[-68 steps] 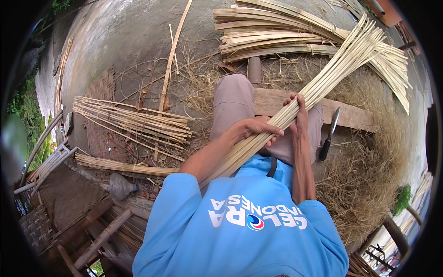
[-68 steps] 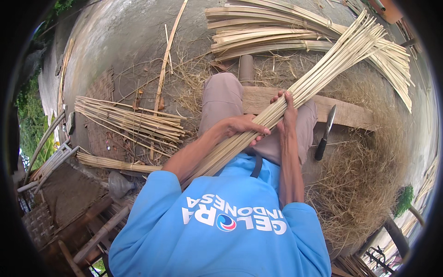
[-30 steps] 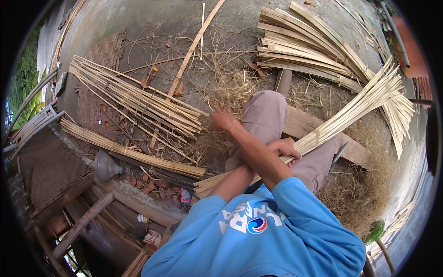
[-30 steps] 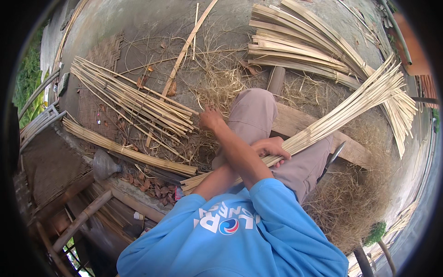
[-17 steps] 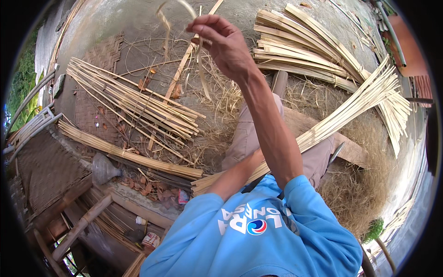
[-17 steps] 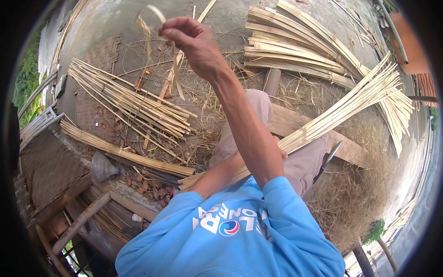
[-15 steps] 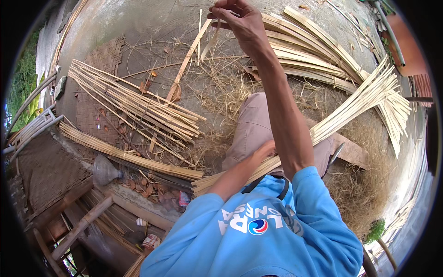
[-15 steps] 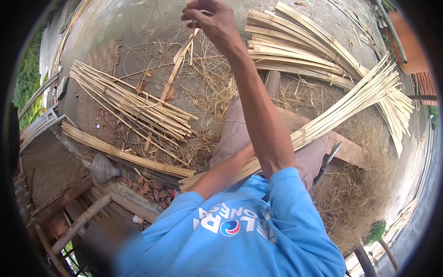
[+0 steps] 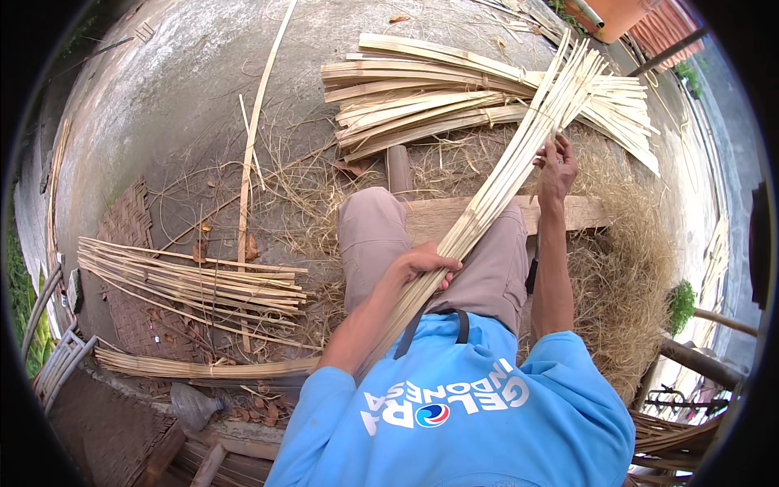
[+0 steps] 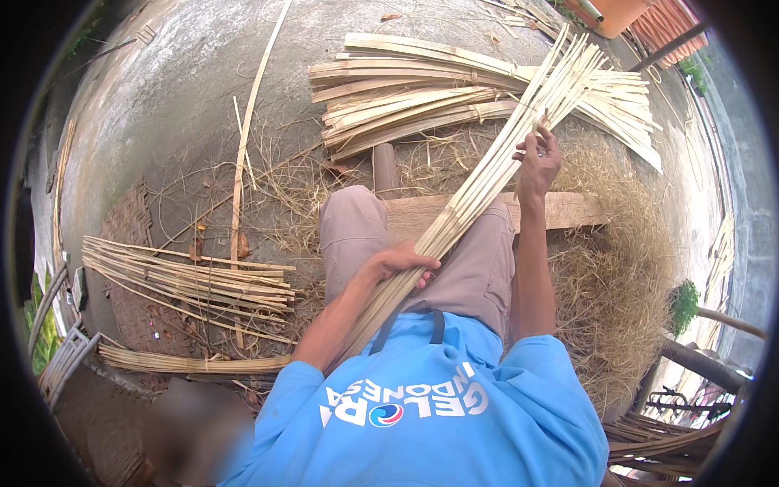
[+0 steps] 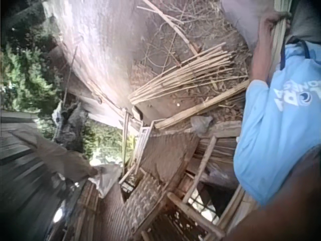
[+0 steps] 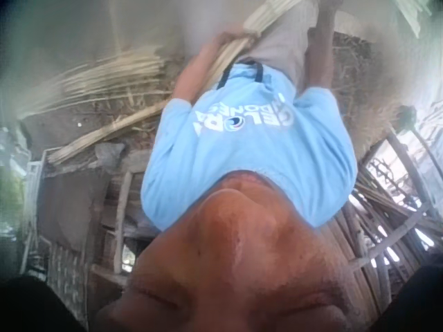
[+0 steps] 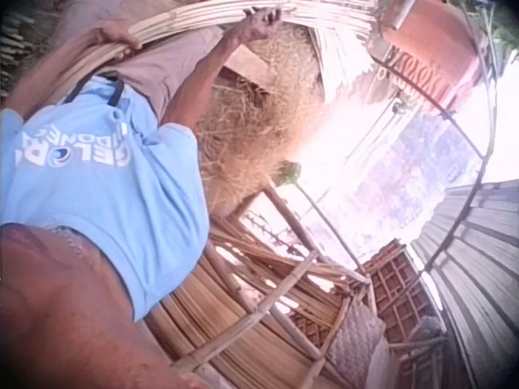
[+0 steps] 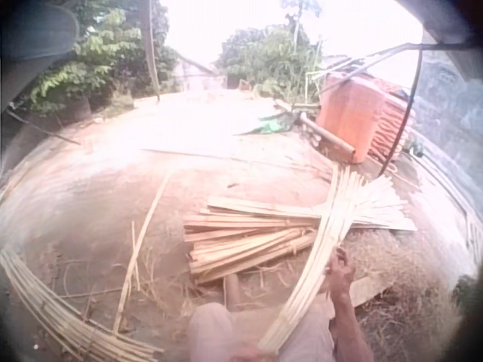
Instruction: The person gathers thin bamboo strips, aligns them into bundles, and ties them with string. The person repeatedly picks up strips, arranges them, and secures the bundles while sitting on the ground.
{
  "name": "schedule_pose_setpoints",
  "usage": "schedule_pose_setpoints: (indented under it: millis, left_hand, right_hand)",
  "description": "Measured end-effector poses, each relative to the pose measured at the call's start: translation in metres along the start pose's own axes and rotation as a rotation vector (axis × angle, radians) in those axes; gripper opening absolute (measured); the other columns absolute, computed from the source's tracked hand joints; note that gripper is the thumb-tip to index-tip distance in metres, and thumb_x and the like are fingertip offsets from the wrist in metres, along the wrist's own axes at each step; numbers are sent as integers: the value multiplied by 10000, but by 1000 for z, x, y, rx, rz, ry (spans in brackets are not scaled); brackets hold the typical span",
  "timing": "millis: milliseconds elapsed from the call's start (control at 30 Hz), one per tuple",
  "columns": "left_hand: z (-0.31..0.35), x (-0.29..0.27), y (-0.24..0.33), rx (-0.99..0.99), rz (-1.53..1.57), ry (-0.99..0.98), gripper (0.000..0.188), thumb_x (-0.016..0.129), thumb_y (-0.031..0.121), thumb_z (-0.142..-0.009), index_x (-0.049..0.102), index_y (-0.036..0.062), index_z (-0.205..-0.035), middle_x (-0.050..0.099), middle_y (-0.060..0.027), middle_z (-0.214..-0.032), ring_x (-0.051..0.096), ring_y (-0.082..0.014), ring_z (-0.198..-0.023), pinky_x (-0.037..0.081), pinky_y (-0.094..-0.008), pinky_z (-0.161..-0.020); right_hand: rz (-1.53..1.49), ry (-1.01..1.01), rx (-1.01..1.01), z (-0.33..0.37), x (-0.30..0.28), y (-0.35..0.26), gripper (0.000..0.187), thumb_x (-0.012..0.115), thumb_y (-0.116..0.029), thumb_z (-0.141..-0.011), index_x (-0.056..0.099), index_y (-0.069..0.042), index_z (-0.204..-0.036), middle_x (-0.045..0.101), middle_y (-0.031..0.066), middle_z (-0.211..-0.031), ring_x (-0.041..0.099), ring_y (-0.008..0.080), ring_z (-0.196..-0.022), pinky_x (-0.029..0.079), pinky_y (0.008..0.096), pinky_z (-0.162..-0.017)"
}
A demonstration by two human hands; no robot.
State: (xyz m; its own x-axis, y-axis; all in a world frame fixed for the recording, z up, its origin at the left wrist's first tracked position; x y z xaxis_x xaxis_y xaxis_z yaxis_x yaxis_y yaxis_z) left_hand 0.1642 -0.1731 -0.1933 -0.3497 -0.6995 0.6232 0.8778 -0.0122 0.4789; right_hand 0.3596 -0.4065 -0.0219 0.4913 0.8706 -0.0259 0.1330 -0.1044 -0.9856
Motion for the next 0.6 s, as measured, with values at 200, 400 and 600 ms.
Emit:
schedule_pose_setpoints:
  millis: [200,400,600]
  left_hand:
    - [35,3,60,1,-134,7,329,753,184,-895,532,33,-1085,634,-54,-770,656,-123,-578,574,-251,-482]
    - [52,-1,88,17,-213,17,344,746,202,-906,512,45,-1103,637,-46,-750,654,-116,-556,568,-218,-472]
    - [49,-4,77,-22,-178,58,389,751,203,-903,507,37,-1155,638,-61,-765,658,-124,-577,570,-235,-475]
  right_hand:
    - [39,28,570,80,-135,145,393,586,-62,-921,619,5,-1307,604,54,-867,542,117,-659,463,255,-564]
    - [729,-943,-102,165,39,82,231,585,-136,-866,757,-103,-1016,664,215,-976,656,429,-875,532,483,-758]
    - [952,-921,-345,201,39,62,327,606,-88,-848,702,-201,-1140,623,103,-1096,681,344,-772,537,459,-647]
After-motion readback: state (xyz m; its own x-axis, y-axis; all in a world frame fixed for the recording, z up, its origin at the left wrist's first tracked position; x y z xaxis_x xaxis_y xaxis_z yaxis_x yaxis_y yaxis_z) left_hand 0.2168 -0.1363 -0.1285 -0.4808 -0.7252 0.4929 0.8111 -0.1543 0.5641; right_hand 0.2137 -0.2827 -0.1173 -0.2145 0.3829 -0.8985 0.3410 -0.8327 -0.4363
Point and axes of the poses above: each hand's wrist, its own z-axis away from the middle knuckle, its own x-axis out of the palm, y = z × x, the point moved 8 cm from there along -z, towards the middle knuckle
